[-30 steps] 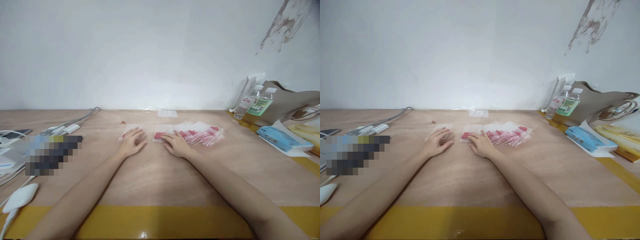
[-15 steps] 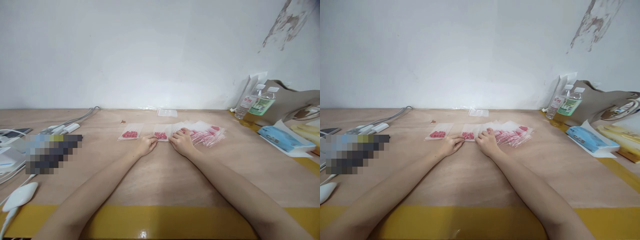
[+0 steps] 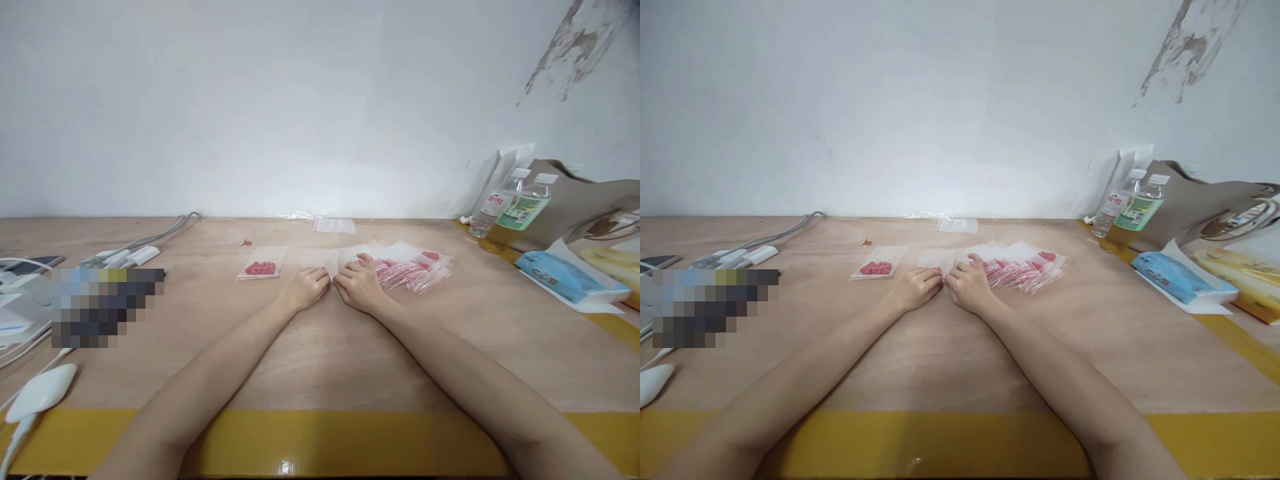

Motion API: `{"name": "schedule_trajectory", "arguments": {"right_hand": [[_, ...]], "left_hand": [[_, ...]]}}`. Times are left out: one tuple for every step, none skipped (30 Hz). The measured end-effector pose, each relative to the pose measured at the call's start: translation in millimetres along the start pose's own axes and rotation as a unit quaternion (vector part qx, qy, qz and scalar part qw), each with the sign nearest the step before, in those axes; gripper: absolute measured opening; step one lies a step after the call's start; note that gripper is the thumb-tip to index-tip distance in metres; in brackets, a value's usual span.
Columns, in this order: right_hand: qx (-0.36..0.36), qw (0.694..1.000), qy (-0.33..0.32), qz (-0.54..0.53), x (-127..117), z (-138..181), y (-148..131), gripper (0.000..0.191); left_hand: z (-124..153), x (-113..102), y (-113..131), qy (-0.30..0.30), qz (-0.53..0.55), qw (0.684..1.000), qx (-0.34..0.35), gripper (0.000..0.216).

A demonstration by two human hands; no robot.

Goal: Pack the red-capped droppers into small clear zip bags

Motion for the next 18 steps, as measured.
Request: {"name": "schedule_trajectory", "arguments": {"right_hand": [[0.000, 1.000, 0.002, 0.000, 0, 0, -1, 0.025], [0.001, 1.000, 0.004, -0.001, 0, 0, -1, 0.025], [0.002, 1.000, 0.005, -0.001, 0, 0, -1, 0.025], [0.003, 1.000, 0.007, -0.001, 0, 0, -1, 0.025], [0.004, 1.000, 0.009, -0.002, 1, 0, -1, 0.025], [0.004, 1.000, 0.009, -0.002, 1, 0, -1, 0.024], [0.004, 1.000, 0.009, -0.002, 1, 0, -1, 0.024], [0.002, 1.000, 0.008, -0.001, 1, 0, -1, 0.024], [0.001, 1.000, 0.006, -0.001, 0, 0, -1, 0.024], [0.001, 1.000, 0.005, 0.000, 0, 0, -1, 0.023], [0.001, 1.000, 0.003, 0.002, -1, 0, -1, 0.023], [0.002, 1.000, 0.003, 0.003, -1, 1, -1, 0.023], [0.005, 1.000, 0.004, 0.005, -2, 1, 0, 0.023], [0.009, 1.000, 0.005, 0.007, -2, 1, 1, 0.022], [0.015, 1.000, 0.009, 0.009, -3, 2, 2, 0.022], [0.022, 1.000, 0.012, 0.010, -3, 3, 4, 0.022], [0.028, 0.999, 0.016, 0.010, -3, 3, 5, 0.022], [0.033, 0.999, 0.020, 0.009, -3, 4, 7, 0.021]], "left_hand": [[0, 0, 0, -0.001, -0.007, 1.000, 0.008, 0.021], [0, 0, 0, -0.001, -0.013, 1.000, 0.016, 0.021], [0, 0, 0, -0.001, -0.019, 1.000, 0.022, 0.022], [0, 0, -1, 0.000, -0.024, 0.999, 0.028, 0.022], [0, -1, -1, 0.001, -0.029, 0.999, 0.032, 0.023], [0, -1, -1, 0.002, -0.033, 0.999, 0.035, 0.023], [0, -2, -1, 0.003, -0.037, 0.999, 0.038, 0.023], [0, -2, -1, 0.003, -0.040, 0.998, 0.041, 0.023], [-1, -3, -2, 0.003, -0.042, 0.998, 0.044, 0.023], [-1, -4, -2, 0.002, -0.043, 0.998, 0.047, 0.023], [-2, -5, -2, 0.001, -0.045, 0.998, 0.049, 0.023], [-1, -6, -3, 0.000, -0.046, 0.998, 0.050, 0.023], [0, -8, -4, -0.001, -0.047, 0.998, 0.049, 0.023], [2, -10, -6, -0.001, -0.048, 0.998, 0.047, 0.023], [5, -13, -8, 0.000, -0.049, 0.998, 0.043, 0.022], [9, -16, -11, 0.001, -0.049, 0.998, 0.040, 0.022], [14, -20, -14, 0.002, -0.048, 0.998, 0.036, 0.021], [20, -24, -18, 0.004, -0.047, 0.998, 0.031, 0.019]]}}
Point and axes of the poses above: each hand's wrist, its own z-axis away from the middle knuckle, its own x-axis out of the palm, y = z × x, the point moved 1 cm from there along -z, towards the middle knuckle, and after that the axes turned 9 degrees about x, right-handed, at the moved point
